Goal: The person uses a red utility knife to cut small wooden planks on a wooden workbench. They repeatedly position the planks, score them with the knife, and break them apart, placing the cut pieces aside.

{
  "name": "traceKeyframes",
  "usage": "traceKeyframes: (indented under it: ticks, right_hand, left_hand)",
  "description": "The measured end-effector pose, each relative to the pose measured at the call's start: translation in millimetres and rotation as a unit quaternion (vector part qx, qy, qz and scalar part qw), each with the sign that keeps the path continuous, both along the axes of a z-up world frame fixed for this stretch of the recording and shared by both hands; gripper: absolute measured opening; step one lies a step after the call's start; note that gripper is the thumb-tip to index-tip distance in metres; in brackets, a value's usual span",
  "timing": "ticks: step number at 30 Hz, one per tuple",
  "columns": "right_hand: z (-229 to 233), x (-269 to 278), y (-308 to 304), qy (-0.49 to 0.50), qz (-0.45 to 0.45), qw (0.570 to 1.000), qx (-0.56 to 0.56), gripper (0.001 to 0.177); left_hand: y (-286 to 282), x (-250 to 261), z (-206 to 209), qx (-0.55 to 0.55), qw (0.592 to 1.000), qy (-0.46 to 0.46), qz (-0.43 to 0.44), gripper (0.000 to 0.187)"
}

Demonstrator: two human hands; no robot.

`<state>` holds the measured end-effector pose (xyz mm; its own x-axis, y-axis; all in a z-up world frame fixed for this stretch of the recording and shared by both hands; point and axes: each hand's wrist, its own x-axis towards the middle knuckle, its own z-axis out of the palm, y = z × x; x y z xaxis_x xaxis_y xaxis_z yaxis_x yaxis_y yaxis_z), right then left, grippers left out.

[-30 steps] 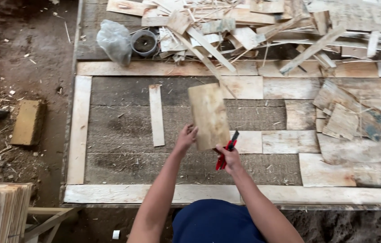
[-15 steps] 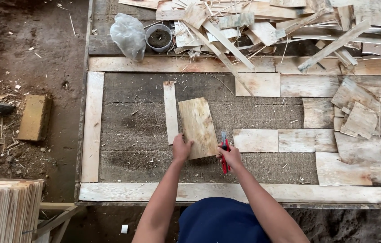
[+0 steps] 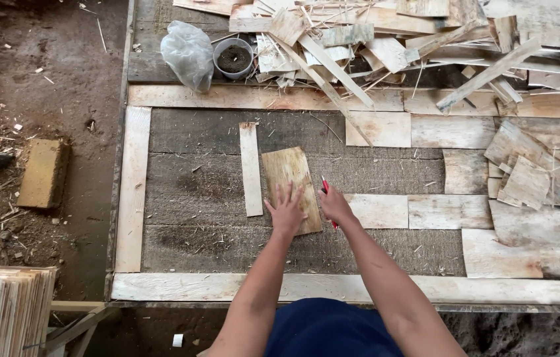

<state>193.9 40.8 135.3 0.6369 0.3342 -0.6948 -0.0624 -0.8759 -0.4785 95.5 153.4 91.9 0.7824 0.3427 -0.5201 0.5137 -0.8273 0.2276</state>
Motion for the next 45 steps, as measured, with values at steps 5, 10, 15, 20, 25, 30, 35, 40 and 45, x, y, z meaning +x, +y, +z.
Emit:
traceKeyframes:
  ticks: [5, 10, 15, 20, 25, 30, 35, 40, 45]
  right_hand:
    - [23.1, 15.1, 39.4, -0.029, 0.053, 0.996, -0.061, 0.058]
    - [-21.5, 26.0, 45.2, -0.056, 0.075, 0.994, -0.062, 0.053]
    - [-18.1, 20.7, 46.4, -0.043, 0.099, 0.991, -0.086, 0.06]
    - [-26.5, 7.8, 43.1, -0.041, 0.086, 0.991, -0.093, 0.06]
    - [-26.2, -7.2, 42.2, -0.037, 0.069, 0.993, -0.083, 0.053]
    - [-77.0, -9.0, 30.2, -0.047, 0.073, 0.992, -0.086, 0.051]
    - [-61.8, -19.1, 25.4, -0.039, 0.063, 0.994, -0.075, 0.052]
    - [-17.4, -40.8, 25.0, -0.027, 0.069, 0.994, -0.086, 0.052]
    - [-73.8, -42.3, 17.2, -0.03, 0.058, 0.993, -0.093, 0.052]
  left_hand:
    - [-2.2, 5.5, -7.4, -0.02, 0.999, 0.011, 0.025, 0.089]
    - [-2.1, 8.8, -11.7, -0.022, 0.999, 0.034, 0.036, 0.087]
    - [-4.2, 7.9, -18.7, -0.016, 0.999, 0.032, 0.033, 0.09]
    - [-4.6, 7.1, -27.8, -0.016, 0.999, 0.027, 0.034, 0.089]
    - [-5.7, 7.1, -40.7, -0.019, 0.998, 0.03, 0.043, 0.09]
    - [-5.5, 8.2, -46.7, -0.017, 0.998, 0.028, 0.046, 0.09]
    - [-8.1, 6.2, -47.9, -0.011, 0.998, 0.028, 0.053, 0.09]
    - [-8.8, 4.6, -48.4, -0.003, 0.998, 0.012, 0.059, 0.089]
    - [-6.1, 7.4, -62.5, 0.001, 0.998, 0.003, 0.068, 0.092]
